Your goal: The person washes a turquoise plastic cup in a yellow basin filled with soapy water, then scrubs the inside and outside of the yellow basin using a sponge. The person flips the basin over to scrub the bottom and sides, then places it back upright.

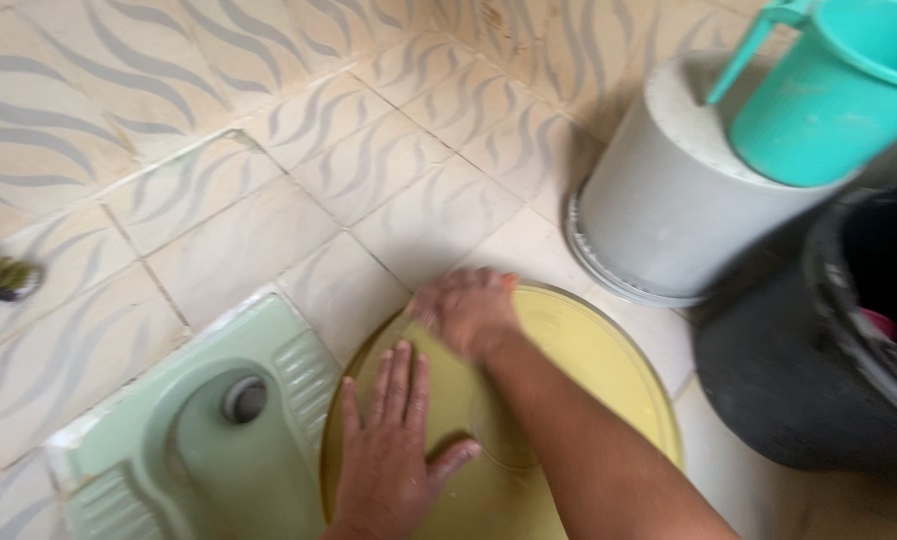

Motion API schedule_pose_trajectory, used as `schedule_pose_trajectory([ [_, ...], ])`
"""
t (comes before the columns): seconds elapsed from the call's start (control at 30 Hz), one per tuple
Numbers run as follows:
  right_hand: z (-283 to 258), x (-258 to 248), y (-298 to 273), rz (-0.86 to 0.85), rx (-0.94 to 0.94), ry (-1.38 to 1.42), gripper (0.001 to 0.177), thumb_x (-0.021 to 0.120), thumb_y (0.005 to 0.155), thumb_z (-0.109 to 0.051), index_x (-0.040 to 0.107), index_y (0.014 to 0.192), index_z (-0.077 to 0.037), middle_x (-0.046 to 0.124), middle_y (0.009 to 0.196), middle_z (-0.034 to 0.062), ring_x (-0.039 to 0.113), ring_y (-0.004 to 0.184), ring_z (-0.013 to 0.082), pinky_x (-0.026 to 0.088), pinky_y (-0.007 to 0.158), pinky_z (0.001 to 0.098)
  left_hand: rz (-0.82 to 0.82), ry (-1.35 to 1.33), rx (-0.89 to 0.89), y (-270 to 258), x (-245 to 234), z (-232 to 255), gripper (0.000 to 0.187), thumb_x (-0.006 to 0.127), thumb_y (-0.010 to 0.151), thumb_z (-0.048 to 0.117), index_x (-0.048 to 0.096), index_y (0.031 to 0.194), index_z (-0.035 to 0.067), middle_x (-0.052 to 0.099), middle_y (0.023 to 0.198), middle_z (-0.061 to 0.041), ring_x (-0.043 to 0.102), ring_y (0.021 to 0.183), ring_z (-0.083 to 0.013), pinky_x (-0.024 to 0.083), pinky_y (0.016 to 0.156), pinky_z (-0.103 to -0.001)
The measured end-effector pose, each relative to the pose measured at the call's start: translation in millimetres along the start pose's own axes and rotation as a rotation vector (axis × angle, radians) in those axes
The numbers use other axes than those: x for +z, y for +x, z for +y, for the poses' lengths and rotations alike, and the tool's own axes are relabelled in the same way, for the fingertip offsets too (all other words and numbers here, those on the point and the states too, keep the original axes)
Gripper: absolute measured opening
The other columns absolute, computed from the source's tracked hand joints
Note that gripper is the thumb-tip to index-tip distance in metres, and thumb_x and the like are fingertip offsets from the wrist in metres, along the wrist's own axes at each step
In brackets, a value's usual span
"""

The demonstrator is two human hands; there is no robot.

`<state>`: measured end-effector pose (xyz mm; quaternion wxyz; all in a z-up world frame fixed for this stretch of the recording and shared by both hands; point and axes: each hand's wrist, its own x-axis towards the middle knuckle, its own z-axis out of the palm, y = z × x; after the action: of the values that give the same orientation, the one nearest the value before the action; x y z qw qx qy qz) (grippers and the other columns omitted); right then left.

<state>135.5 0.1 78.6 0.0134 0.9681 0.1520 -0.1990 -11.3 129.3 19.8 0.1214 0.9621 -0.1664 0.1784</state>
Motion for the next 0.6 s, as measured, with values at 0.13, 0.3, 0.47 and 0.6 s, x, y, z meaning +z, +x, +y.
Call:
schedule_pose_trajectory([
  [0.13, 110.8, 11.4, -34.7, 0.096, 0.516, 0.446, 0.068, 0.027, 0.095, -0.075, 0.052, 0.149, -0.040, 0.052, 0.156, 0.0011, 0.047, 0.144, 0.0285, 0.035, 0.122, 0.0512, -0.118, -0.036, -0.047, 11.0, 2.5, -0.2, 0.115, 0.045, 0.080, 0.083, 0.016, 0.158, 0.003, 0.012, 0.167, -0.020, 0.009, 0.154, -0.0359, 0.005, 0.115, -0.070],
  [0.3, 171.6, 80.1, -126.3, 0.247, 0.833, 0.503, 0.067, 0.027, 0.101, -0.067, 0.053, 0.148, -0.027, 0.062, 0.143, 0.0157, 0.058, 0.131, 0.0400, 0.045, 0.111, 0.0532, -0.411, -0.105, 0.019, 75.1, 19.0, 2.5, 0.120, 0.044, 0.077, 0.086, 0.009, 0.162, 0.008, 0.004, 0.172, -0.015, 0.000, 0.157, -0.0326, 0.002, 0.115, -0.063],
  [0.47, 132.3, 225.3, -191.6, 0.856, 0.777, 0.627, 0.056, 0.049, 0.095, -0.042, 0.053, 0.142, -0.013, 0.062, 0.136, 0.0261, 0.068, 0.108, 0.0484, 0.056, 0.088, 0.0581, -0.530, 0.115, 0.077, 155.3, 29.4, 16.5, 0.099, 0.034, 0.088, 0.082, 0.009, 0.161, 0.019, 0.004, 0.170, -0.005, 0.000, 0.156, -0.0247, 0.004, 0.119, -0.065],
  [0.6, 87.4, 284.5, -190.3, 1.304, 0.577, 0.302, 0.056, 0.055, 0.090, -0.032, 0.055, 0.137, -0.002, 0.049, 0.136, 0.0400, 0.058, 0.118, 0.0515, 0.054, 0.094, 0.0581, -0.688, 0.088, 0.049, 185.9, 38.3, 50.3, 0.093, 0.028, 0.092, 0.080, 0.009, 0.164, 0.024, 0.010, 0.171, 0.000, 0.007, 0.157, -0.0228, 0.009, 0.123, -0.063],
])
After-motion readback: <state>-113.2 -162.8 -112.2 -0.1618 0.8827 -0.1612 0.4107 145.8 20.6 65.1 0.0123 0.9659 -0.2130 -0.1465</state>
